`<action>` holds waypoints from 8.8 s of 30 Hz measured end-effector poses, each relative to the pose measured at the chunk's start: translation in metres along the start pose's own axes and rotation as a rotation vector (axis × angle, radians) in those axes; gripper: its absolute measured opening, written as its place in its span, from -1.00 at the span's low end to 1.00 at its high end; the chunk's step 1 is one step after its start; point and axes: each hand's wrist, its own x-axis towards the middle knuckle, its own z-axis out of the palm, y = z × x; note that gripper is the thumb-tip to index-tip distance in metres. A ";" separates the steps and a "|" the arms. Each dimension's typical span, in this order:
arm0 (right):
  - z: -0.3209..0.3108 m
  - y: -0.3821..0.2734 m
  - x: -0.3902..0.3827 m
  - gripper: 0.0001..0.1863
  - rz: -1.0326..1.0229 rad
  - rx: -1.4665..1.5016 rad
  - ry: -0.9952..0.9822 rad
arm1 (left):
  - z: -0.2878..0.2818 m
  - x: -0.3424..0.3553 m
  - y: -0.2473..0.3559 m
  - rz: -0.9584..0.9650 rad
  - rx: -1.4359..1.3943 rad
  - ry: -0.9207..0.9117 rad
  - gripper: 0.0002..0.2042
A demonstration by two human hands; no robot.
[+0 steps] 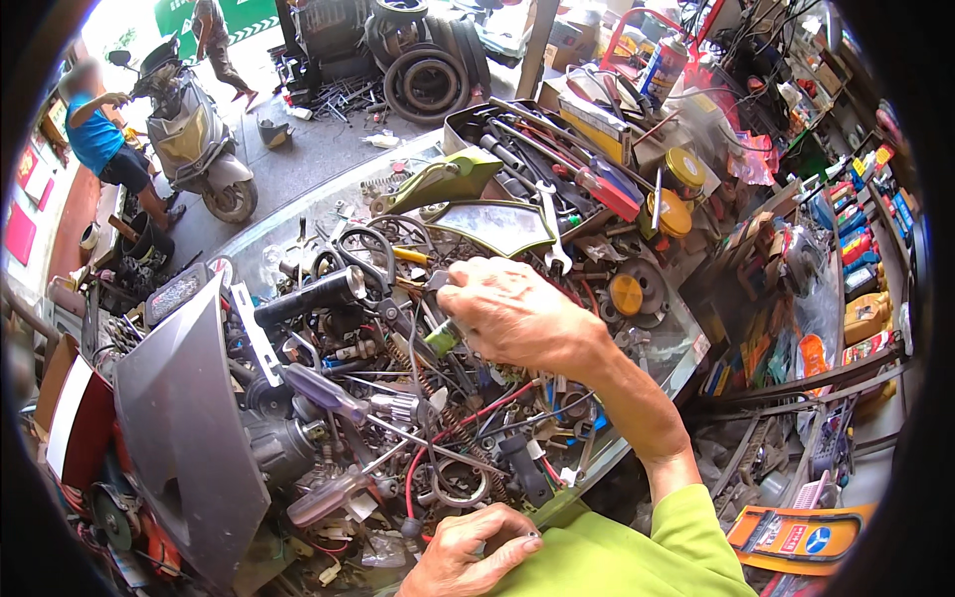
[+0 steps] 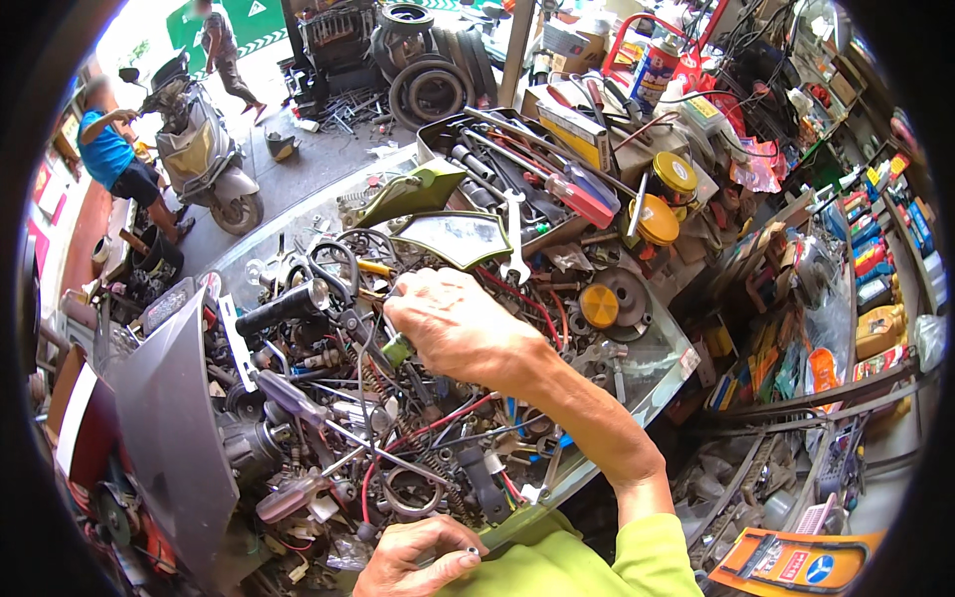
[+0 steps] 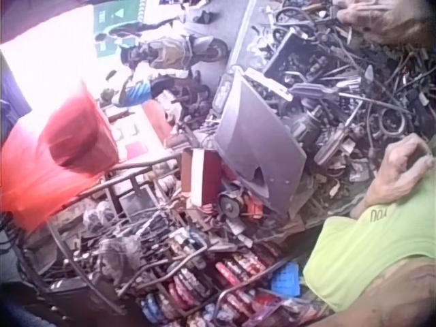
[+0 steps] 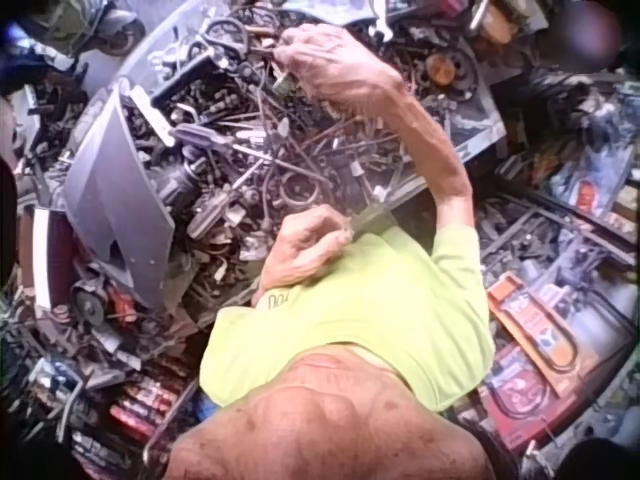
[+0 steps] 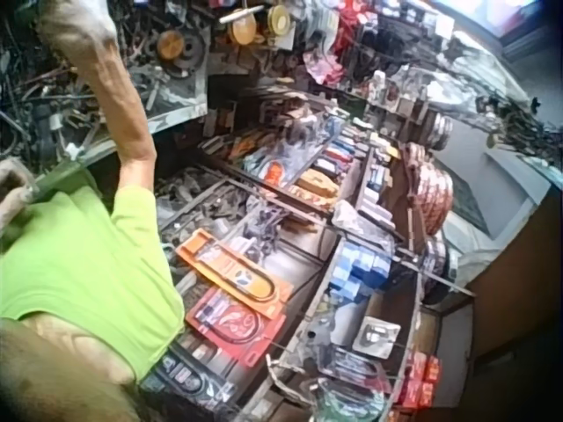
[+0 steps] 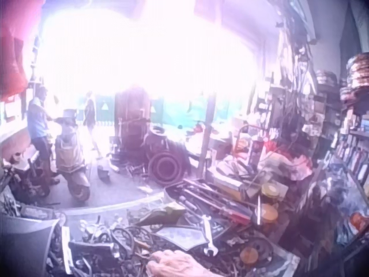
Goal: The person handles small motorcycle parts and tools on a cluttered workbench, using a screwdriver to manipulate a component and picking up various items from the bench and shelves. The person also briefly places a bare foot on the workbench while working.
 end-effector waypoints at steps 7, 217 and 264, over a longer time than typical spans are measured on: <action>-0.051 0.000 -0.018 -0.79 0.406 0.355 -0.044 | 0.001 0.000 0.002 0.101 0.085 0.022 -0.93; 0.071 -0.115 0.032 -0.56 0.034 0.072 0.423 | -0.003 0.005 -0.008 0.111 0.036 -0.009 -0.94; 0.027 0.007 -0.009 -0.83 0.111 0.326 0.102 | -0.006 0.010 -0.008 0.177 0.035 0.030 -0.94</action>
